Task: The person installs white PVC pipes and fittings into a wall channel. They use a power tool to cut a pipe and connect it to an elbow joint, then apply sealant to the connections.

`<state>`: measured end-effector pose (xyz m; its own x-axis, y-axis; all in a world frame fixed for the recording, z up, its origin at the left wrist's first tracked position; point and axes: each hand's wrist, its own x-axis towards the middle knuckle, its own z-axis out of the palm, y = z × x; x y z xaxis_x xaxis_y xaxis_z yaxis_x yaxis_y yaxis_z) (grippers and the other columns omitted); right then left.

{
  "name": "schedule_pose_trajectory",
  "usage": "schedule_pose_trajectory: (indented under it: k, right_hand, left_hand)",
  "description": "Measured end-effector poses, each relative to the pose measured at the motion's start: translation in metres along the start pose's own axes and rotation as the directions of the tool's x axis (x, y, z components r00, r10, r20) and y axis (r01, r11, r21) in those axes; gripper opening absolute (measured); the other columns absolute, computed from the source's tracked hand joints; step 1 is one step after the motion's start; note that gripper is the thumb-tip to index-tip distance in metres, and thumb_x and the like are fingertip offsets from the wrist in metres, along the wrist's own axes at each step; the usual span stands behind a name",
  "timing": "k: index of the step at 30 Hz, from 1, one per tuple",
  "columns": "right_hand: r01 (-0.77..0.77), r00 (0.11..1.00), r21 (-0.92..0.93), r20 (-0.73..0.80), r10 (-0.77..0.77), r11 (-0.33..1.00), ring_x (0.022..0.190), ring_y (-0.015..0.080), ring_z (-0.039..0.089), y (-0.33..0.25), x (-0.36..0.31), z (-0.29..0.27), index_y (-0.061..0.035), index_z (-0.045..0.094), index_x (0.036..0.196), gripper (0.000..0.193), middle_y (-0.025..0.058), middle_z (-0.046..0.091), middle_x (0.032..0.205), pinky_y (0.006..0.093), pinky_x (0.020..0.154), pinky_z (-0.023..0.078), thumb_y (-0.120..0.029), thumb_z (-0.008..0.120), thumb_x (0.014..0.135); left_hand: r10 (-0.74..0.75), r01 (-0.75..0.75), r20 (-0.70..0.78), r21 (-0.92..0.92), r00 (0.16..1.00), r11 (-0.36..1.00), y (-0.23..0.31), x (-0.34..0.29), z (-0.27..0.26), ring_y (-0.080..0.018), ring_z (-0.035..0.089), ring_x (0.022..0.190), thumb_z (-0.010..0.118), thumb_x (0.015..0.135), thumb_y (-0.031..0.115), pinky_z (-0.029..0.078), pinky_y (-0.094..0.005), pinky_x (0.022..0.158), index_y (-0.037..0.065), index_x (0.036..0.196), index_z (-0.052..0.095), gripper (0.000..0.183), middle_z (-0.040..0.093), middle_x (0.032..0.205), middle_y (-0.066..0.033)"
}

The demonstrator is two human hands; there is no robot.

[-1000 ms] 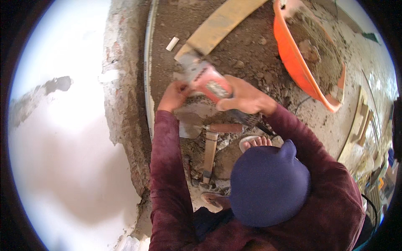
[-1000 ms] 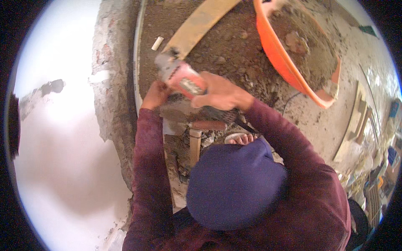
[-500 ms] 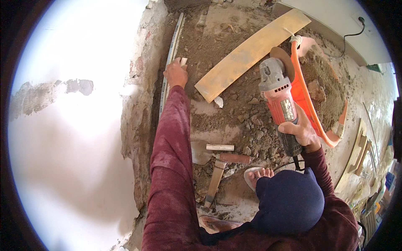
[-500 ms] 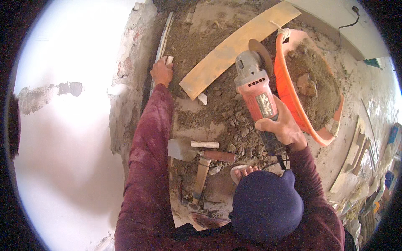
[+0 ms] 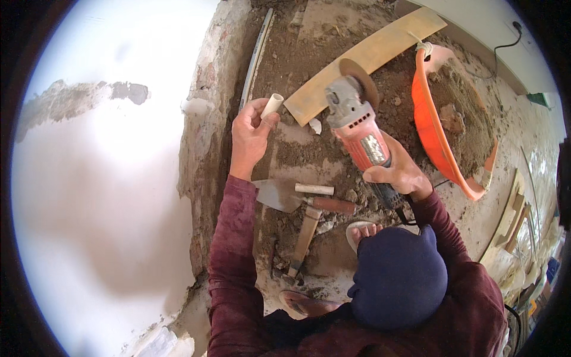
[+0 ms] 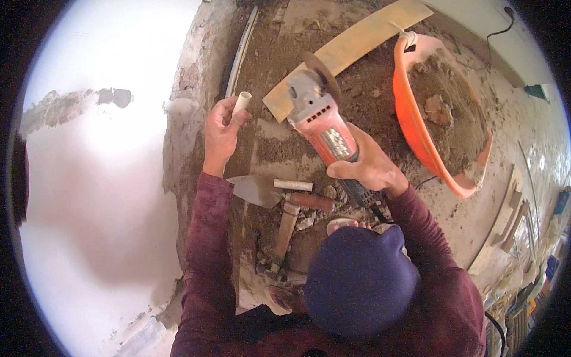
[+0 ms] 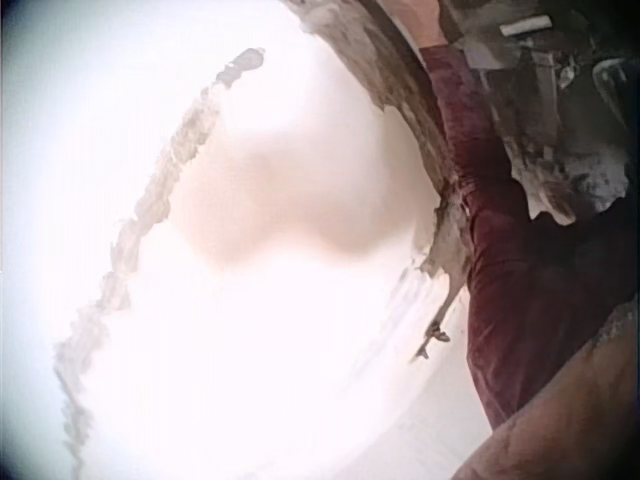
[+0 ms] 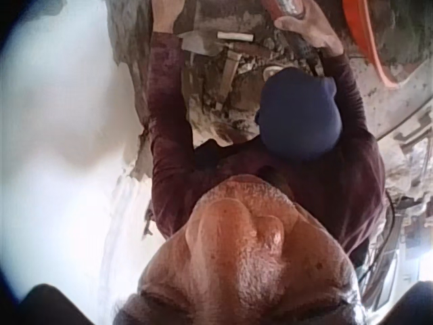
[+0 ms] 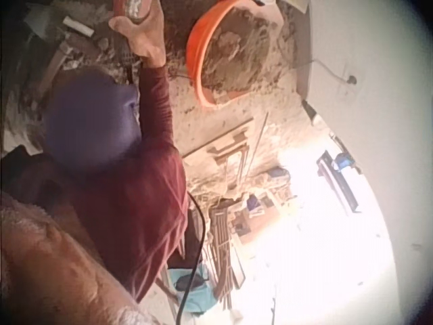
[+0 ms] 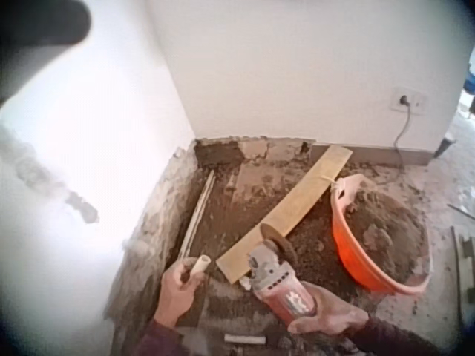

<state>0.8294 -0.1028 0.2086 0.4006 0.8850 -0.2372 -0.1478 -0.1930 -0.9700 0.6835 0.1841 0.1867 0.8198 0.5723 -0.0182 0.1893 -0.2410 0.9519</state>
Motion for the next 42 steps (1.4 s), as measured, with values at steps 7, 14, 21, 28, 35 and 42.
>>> schedule_pose_trajectory:
  k: [7, 14, 21, 28, 35, 42]
  right_hand:
    - [0.061, 0.998, -0.124, 0.023, -0.058, 0.99, 0.101, 0.0196, 0.056, -0.004, -0.016, 0.018, 0.0025, 0.05, 0.121, 0.07, 0.0117, 0.059, 0.106, 0.0339, 0.092, 0.044, -0.028, 0.077, 0.065]
    - [0.036, 0.999, -0.363, -0.001, -0.039, 0.931, 0.097, 0.0277, 0.06, -0.005, -0.024, 0.039, 0.0042, 0.05, 0.118, 0.068, 0.0187, 0.061, 0.102, 0.0373, 0.088, 0.047, -0.031, 0.073, 0.064]
    - [0.093, 0.976, 0.052, 0.191, -0.101, 0.994, 0.107, 0.0195, 0.054, -0.004, -0.034, 0.051, 0.0013, 0.047, 0.129, 0.073, 0.0095, 0.058, 0.117, 0.0339, 0.096, 0.042, -0.029, 0.073, 0.067]
    - [-0.092, 0.983, 0.357, 0.18, 0.029, 0.93, 0.098, 0.0126, 0.053, -0.011, -0.047, 0.065, -0.0013, 0.045, 0.13, 0.069, 0.0037, 0.055, 0.107, 0.0301, 0.089, 0.044, -0.026, 0.07, 0.071]
    - [0.082, 0.996, 0.312, 0.007, -0.089, 0.946, 0.091, 0.0159, 0.056, -0.016, -0.036, 0.086, -0.0012, 0.049, 0.127, 0.067, 0.0047, 0.058, 0.106, 0.0295, 0.085, 0.045, -0.025, 0.071, 0.069]
    - [0.234, 0.956, -0.169, -0.142, -0.258, 0.958, 0.092, 0.02, 0.061, -0.05, -0.028, 0.108, 0.0021, 0.055, 0.119, 0.061, 0.011, 0.064, 0.103, 0.0331, 0.083, 0.047, -0.029, 0.075, 0.071]
  left_hand:
    - [-0.177, 0.156, -0.046, -0.294, 0.983, 0.943, 0.033, -0.036, -0.005, -0.0095, 0.061, 0.078, 0.062, 0.095, 0.021, 0.05, -0.0246, 0.066, -0.002, 0.111, 0.059, 0.028, 0.064, 0.092, -0.0044]
    - [-0.103, 0.06, -0.213, -0.198, 0.972, 0.978, 0.071, -0.063, -0.009, -0.0081, 0.058, 0.075, 0.063, 0.094, 0.019, 0.05, -0.0225, 0.066, -0.003, 0.114, 0.058, 0.03, 0.063, 0.093, -0.0048]
    - [-0.183, 0.074, -0.27, -0.369, 0.945, 0.927, 0.046, -0.097, -0.024, -0.0074, 0.053, 0.081, 0.054, 0.099, 0.023, 0.047, -0.0243, 0.072, 0.001, 0.122, 0.052, 0.032, 0.059, 0.099, -0.0026]
    - [-0.543, 0.055, -0.232, -0.886, 0.807, 0.46, 0.054, -0.197, 0.103, -0.0175, 0.055, 0.088, 0.037, 0.103, 0.033, 0.048, -0.0342, 0.083, 0.007, 0.109, 0.049, 0.03, 0.055, 0.099, -0.0072]
    - [-0.575, 0.214, -0.321, -0.707, 0.752, 0.674, 0.028, -0.191, 0.181, -0.0205, 0.053, 0.095, 0.029, 0.105, 0.036, 0.044, -0.0346, 0.086, -0.003, 0.111, 0.051, 0.045, 0.056, 0.104, -0.0124]
    - [-0.436, -0.074, -0.475, -0.737, 0.764, 0.672, 0.058, -0.167, 0.158, -0.0222, 0.049, 0.106, 0.028, 0.105, 0.037, 0.038, -0.035, 0.095, -0.004, 0.122, 0.045, 0.047, 0.052, 0.114, -0.0148]
